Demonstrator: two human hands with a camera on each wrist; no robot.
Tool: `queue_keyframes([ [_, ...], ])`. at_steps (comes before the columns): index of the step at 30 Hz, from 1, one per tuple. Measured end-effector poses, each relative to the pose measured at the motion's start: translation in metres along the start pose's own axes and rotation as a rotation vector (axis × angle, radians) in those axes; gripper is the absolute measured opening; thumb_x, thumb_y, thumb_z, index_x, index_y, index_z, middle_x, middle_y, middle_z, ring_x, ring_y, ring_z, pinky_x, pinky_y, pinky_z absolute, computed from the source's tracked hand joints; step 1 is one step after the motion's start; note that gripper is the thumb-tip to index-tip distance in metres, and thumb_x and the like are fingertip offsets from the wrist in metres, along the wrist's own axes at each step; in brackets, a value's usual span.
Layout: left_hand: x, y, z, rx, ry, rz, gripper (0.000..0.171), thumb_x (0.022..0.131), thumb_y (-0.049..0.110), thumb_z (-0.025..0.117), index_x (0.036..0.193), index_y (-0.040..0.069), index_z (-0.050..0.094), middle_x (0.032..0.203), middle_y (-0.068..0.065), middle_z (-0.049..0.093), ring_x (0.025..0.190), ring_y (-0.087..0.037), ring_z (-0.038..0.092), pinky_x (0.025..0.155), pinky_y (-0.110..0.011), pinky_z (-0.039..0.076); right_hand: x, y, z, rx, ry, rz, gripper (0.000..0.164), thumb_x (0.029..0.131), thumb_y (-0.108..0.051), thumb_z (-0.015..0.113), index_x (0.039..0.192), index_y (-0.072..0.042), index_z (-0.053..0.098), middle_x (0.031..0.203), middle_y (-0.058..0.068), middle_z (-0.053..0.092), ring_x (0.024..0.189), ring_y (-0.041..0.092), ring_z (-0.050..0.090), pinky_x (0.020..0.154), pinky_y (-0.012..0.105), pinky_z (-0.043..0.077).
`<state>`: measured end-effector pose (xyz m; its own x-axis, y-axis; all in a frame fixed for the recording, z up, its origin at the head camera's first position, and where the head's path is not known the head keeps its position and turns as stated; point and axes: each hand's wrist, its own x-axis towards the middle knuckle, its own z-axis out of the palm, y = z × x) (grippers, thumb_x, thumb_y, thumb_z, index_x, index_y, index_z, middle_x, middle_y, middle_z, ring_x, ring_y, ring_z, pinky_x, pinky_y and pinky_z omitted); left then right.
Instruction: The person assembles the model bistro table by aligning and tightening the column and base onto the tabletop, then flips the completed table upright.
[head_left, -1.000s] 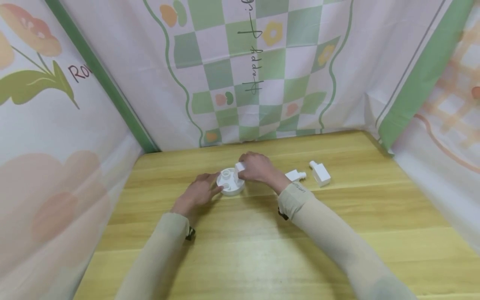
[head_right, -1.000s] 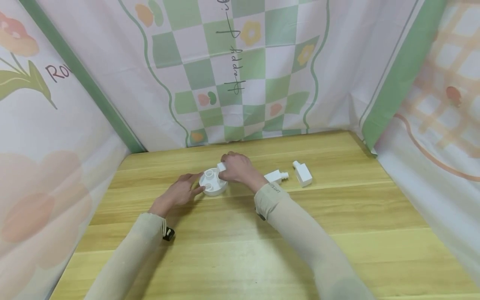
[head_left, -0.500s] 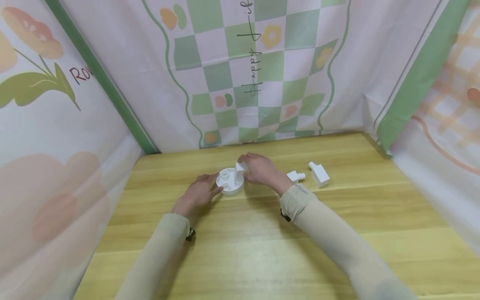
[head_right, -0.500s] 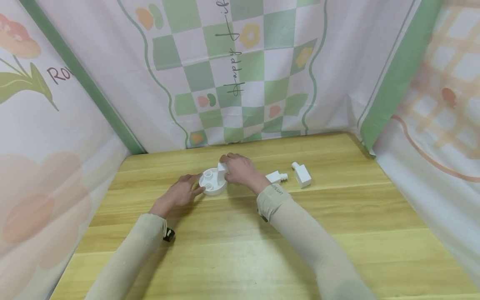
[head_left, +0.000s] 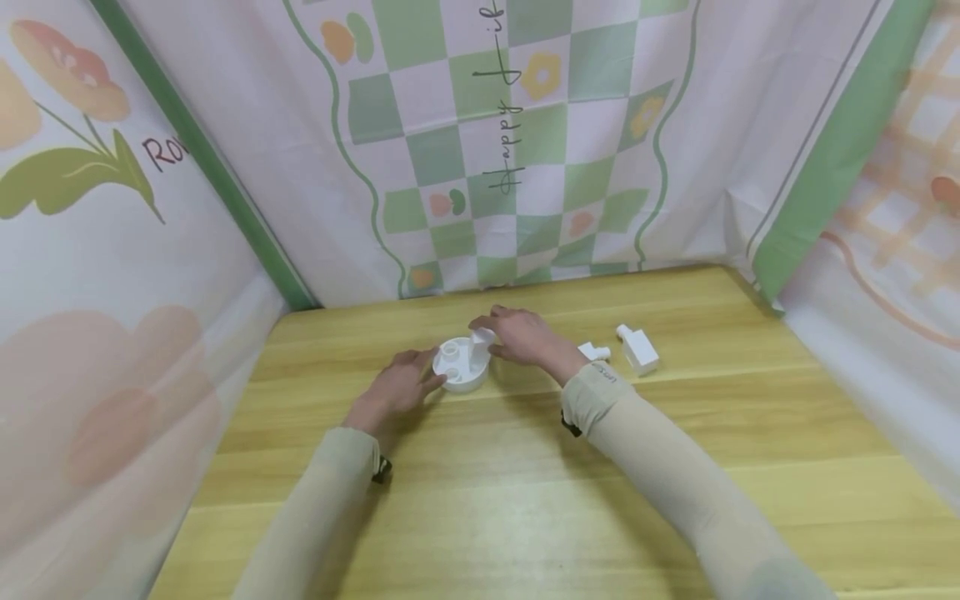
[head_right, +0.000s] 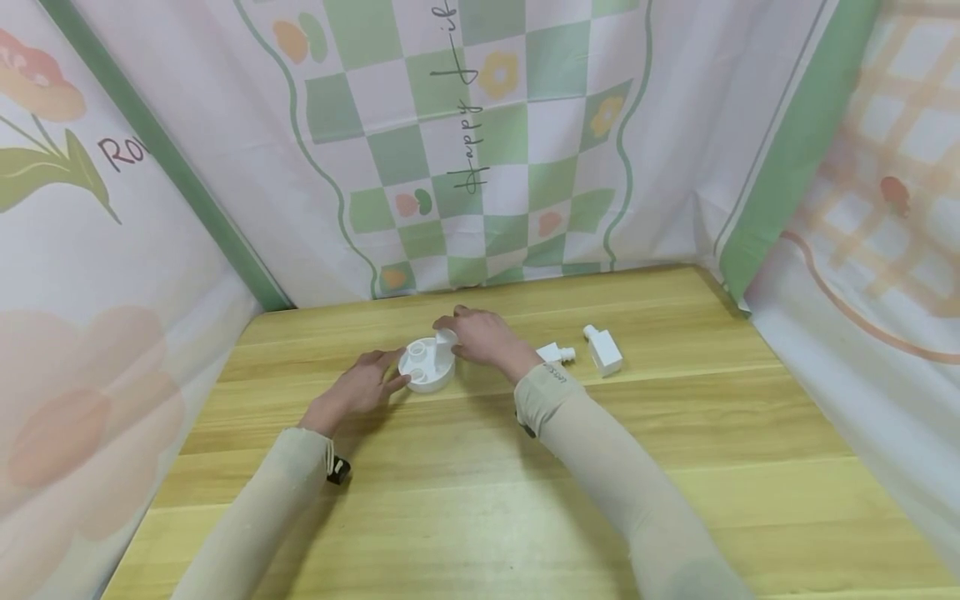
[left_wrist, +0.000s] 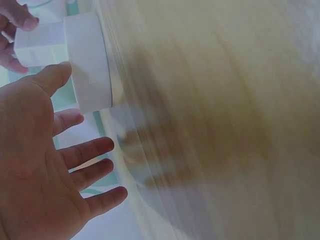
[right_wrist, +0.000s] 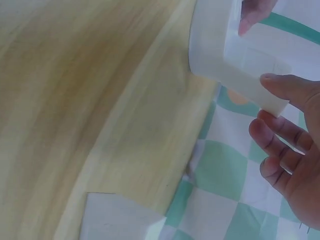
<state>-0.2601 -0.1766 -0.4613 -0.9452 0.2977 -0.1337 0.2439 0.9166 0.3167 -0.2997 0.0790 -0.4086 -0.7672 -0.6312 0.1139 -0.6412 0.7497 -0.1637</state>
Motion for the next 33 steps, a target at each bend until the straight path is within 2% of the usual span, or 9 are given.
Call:
queue_keyframes([
  [4, -0.001, 0.001, 0.001, -0.002, 0.017, 0.000, 0.069, 0.101, 0.056, 0.046, 0.159, 0.025, 0.025, 0.158, -0.020, 0.035, 0.137, -0.045, 0.046, 0.112, -0.063, 0.038, -0.002, 0.002, 0.001, 0.054, -0.020, 0.016, 0.053, 0.091, -0.021, 0.073, 0.141, -0.018, 0.056, 0.117, 0.011, 0.063, 0.097, 0.025, 0.064, 0.086, 0.042, 0.058],
  [7, -0.001, 0.001, 0.004, -0.007, 0.034, 0.003, 0.070, 0.101, 0.056, 0.047, 0.159, 0.023, 0.025, 0.158, -0.020, 0.036, 0.136, -0.045, 0.046, 0.111, -0.064, 0.038, -0.004, 0.004, 0.003, 0.095, -0.043, 0.046, 0.057, 0.092, -0.022, 0.069, 0.145, -0.016, 0.050, 0.130, 0.014, 0.061, 0.109, 0.029, 0.064, 0.094, 0.046, 0.056],
  [11, 0.000, 0.003, 0.007, -0.014, 0.054, -0.003, 0.072, 0.101, 0.058, 0.045, 0.159, 0.020, 0.025, 0.158, -0.020, 0.035, 0.139, -0.045, 0.043, 0.113, -0.063, 0.036, -0.007, 0.009, 0.001, 0.125, -0.058, 0.095, 0.064, 0.091, -0.023, 0.068, 0.149, -0.013, 0.044, 0.139, 0.017, 0.058, 0.119, 0.033, 0.062, 0.100, 0.050, 0.053],
  [18, 0.003, 0.004, 0.012, -0.006, 0.064, -0.043, 0.076, 0.099, 0.063, 0.042, 0.158, 0.018, 0.026, 0.160, -0.023, 0.029, 0.141, -0.047, 0.039, 0.116, -0.062, 0.033, -0.013, 0.019, -0.010, 0.128, -0.106, 0.127, 0.066, 0.092, -0.024, 0.068, 0.150, -0.011, 0.042, 0.138, 0.018, 0.059, 0.123, 0.032, 0.061, 0.103, 0.050, 0.051],
  [26, 0.003, 0.006, 0.007, 0.025, 0.080, -0.007, 0.068, 0.102, 0.056, 0.044, 0.157, 0.018, 0.029, 0.156, -0.024, 0.036, 0.140, -0.046, 0.040, 0.112, -0.062, 0.037, -0.023, 0.031, -0.016, 0.126, -0.111, 0.127, 0.062, 0.092, -0.021, 0.068, 0.148, -0.008, 0.045, 0.135, 0.020, 0.061, 0.122, 0.035, 0.061, 0.101, 0.052, 0.052],
  [33, 0.001, 0.007, 0.010, 0.011, 0.083, -0.036, 0.074, 0.101, 0.062, 0.040, 0.156, 0.014, 0.027, 0.157, -0.023, 0.034, 0.140, -0.045, 0.038, 0.113, -0.062, 0.036, -0.032, 0.043, -0.018, 0.129, -0.122, 0.141, 0.060, 0.093, -0.023, 0.067, 0.147, -0.008, 0.046, 0.135, 0.020, 0.061, 0.122, 0.035, 0.061, 0.102, 0.052, 0.051],
])
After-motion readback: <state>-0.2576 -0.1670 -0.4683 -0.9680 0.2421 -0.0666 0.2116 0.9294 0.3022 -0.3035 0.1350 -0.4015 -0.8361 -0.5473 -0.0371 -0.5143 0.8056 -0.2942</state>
